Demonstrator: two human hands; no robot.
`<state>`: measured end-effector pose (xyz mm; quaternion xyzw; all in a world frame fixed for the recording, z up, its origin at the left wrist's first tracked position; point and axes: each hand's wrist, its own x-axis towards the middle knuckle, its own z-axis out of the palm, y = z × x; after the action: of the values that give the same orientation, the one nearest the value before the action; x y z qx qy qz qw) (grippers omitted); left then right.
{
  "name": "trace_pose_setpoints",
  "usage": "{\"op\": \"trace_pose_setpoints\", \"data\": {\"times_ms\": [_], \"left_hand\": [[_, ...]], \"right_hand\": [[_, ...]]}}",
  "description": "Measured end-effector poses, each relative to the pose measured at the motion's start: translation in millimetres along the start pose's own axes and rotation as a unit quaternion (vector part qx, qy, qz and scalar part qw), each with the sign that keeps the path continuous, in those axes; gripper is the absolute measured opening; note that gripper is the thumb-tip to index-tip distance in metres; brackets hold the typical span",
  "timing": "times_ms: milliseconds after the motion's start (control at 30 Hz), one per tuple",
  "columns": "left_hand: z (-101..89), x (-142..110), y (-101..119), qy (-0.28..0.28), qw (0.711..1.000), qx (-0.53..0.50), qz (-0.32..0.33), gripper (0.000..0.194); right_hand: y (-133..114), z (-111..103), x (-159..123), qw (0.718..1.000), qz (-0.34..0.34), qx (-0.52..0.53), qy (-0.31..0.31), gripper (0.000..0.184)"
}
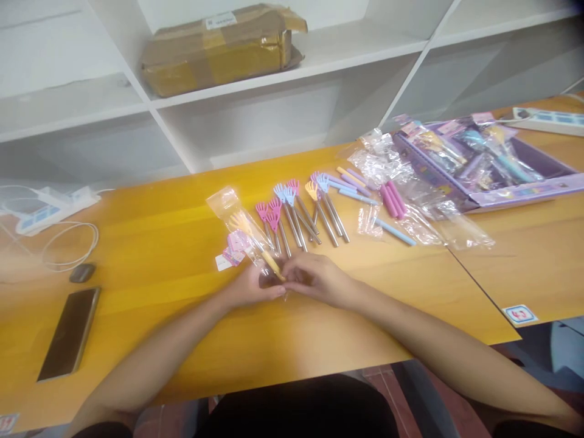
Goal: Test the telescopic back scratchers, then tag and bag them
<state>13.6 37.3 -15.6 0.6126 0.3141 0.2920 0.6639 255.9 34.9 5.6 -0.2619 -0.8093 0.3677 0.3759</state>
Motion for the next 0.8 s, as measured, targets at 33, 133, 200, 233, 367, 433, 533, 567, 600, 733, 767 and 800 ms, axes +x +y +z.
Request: {"op": "trace_pose_setpoints", "data": {"times_ms": [33, 133, 200, 233, 367, 433, 533, 567, 600, 733, 767, 800], "left_hand": [[-0.1, 0.4, -0.2, -0.005, 1.0, -0.003, 0.0, 0.061], [1.1, 2.5, 1.4, -0.031, 0.999, -0.021, 0.006, 0.053], [1.9, 3.9, 2.4, -0.037, 0.999, -0.025, 0.016, 0.049], [2.1, 4.5, 2.5, -0.035, 0.999, -0.025, 0.022, 0.047], [1.8, 5.2, 0.4, -0.031, 0.998, -0.029, 0.04, 0.041], [1.6, 4.8, -0.8, -0.031, 0.998, -0.034, 0.041, 0.044], [1.6, 4.3, -2.2, -0.024, 0.999, -0.03, 0.03, 0.048], [1.7, 4.3, -2.6, -0.02, 0.999, -0.026, 0.027, 0.047], [1.9, 4.3, -2.9, -0.018, 0.999, -0.023, 0.023, 0.047], [3.1, 4.5, -3.7, -0.012, 0.999, -0.03, 0.016, 0.044], [3.4, 4.4, -3.5, -0.008, 0.999, -0.033, 0.017, 0.043], [3.7, 4.3, -3.1, 0.0, 0.999, -0.037, 0.02, 0.043]], "right_hand": [[-0.1, -0.2, -0.7, 1.0, 0.011, 0.009, -0.001, 0.012], [-1.3, -1.0, -1.7, 0.999, 0.041, 0.028, -0.006, 0.015], [-2.0, -1.4, -1.5, 0.998, 0.053, 0.035, -0.008, 0.016], [-2.1, -1.5, -1.3, 0.998, 0.057, 0.038, -0.008, 0.017], [-0.6, -1.4, -1.1, 0.996, 0.069, 0.052, -0.004, 0.02], [0.4, -1.3, -1.1, 0.996, 0.073, 0.053, -0.002, 0.021], [0.2, -1.9, -0.5, 0.996, 0.076, 0.056, 0.003, 0.021], [-0.4, -2.2, 0.0, 0.995, 0.075, 0.058, 0.004, 0.022], [-1.1, -2.5, 0.5, 0.995, 0.075, 0.059, 0.004, 0.022], [-1.6, -2.4, 1.7, 0.995, 0.081, 0.052, -0.001, 0.022], [-0.8, -2.1, 1.7, 0.995, 0.085, 0.046, 0.003, 0.024], [0.2, -1.9, 1.6, 0.995, 0.093, 0.037, 0.012, 0.026]]}}
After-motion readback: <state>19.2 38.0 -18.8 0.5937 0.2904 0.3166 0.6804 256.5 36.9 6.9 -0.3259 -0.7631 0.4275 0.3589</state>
